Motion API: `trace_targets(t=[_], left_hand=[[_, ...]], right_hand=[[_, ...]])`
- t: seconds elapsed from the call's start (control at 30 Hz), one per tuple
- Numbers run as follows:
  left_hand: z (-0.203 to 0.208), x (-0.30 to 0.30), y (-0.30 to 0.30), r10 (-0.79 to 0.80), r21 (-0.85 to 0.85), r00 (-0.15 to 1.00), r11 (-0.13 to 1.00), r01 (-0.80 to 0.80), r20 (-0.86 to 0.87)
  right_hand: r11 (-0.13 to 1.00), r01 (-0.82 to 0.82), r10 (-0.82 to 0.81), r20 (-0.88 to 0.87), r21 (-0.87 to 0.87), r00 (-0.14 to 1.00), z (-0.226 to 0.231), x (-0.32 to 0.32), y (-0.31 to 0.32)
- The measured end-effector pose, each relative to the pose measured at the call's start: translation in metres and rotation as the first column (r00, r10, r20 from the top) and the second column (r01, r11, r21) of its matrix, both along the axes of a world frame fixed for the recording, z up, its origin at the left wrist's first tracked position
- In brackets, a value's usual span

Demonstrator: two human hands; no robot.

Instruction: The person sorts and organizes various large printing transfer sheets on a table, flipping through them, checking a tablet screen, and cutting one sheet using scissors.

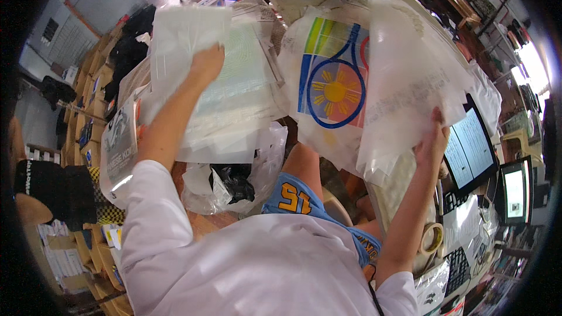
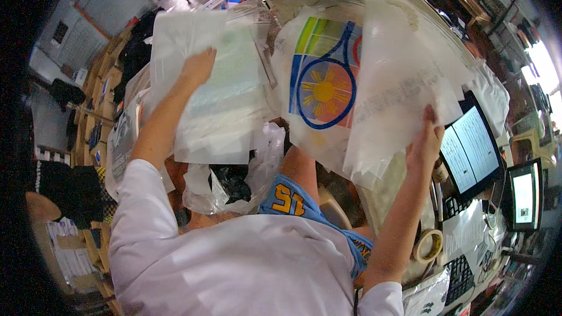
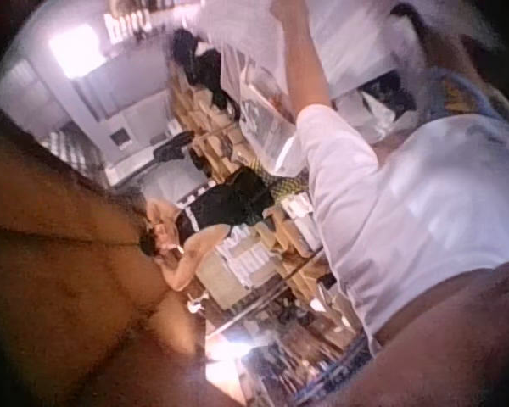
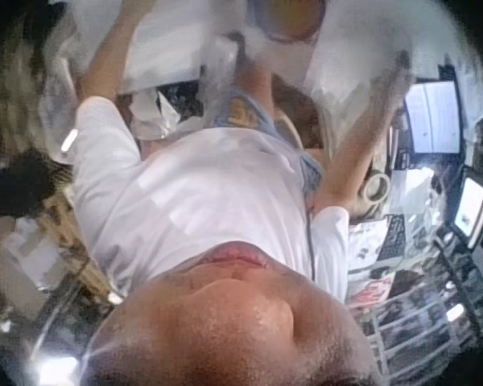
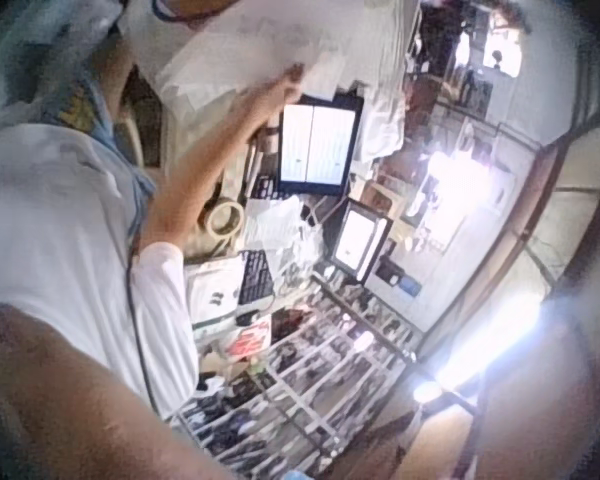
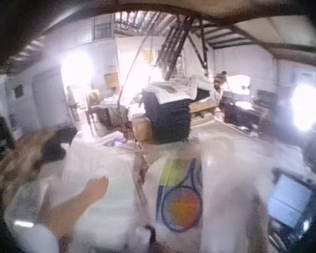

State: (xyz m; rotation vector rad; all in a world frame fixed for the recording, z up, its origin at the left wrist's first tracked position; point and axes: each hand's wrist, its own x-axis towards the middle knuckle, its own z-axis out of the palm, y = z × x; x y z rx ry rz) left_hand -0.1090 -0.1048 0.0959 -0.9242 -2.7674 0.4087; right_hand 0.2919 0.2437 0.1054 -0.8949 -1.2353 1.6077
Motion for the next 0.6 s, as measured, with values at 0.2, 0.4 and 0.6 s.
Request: trace_targets(t=[0.2, 0.4, 0.6], left_hand=[[-0.108, 0.004, 0.021, -0.198, -0.091, 0.979, 0.975, 0.201, 0.043], [-0.112, -0.041, -0.026, -0.115, 0.019, 0.874, 0.993, 0.12, 0.473], [-0.038, 0.115, 0.072, -0.486, 0.67, 0.685, 0.742, -0.004, 0.543]], right_hand=[[0.992, -0.076, 0.045, 0.265, 0.105, 0.963, -0.021, 0.003, 0.005], [0.985, -0.149, 0.138, -0.13, -0.084, 0.982, -0.072, -0.042, -0.008], [0.972, -0.228, 0.212, -0.205, -0.061, 0.956, -0.069, -0.036, -0.005]])
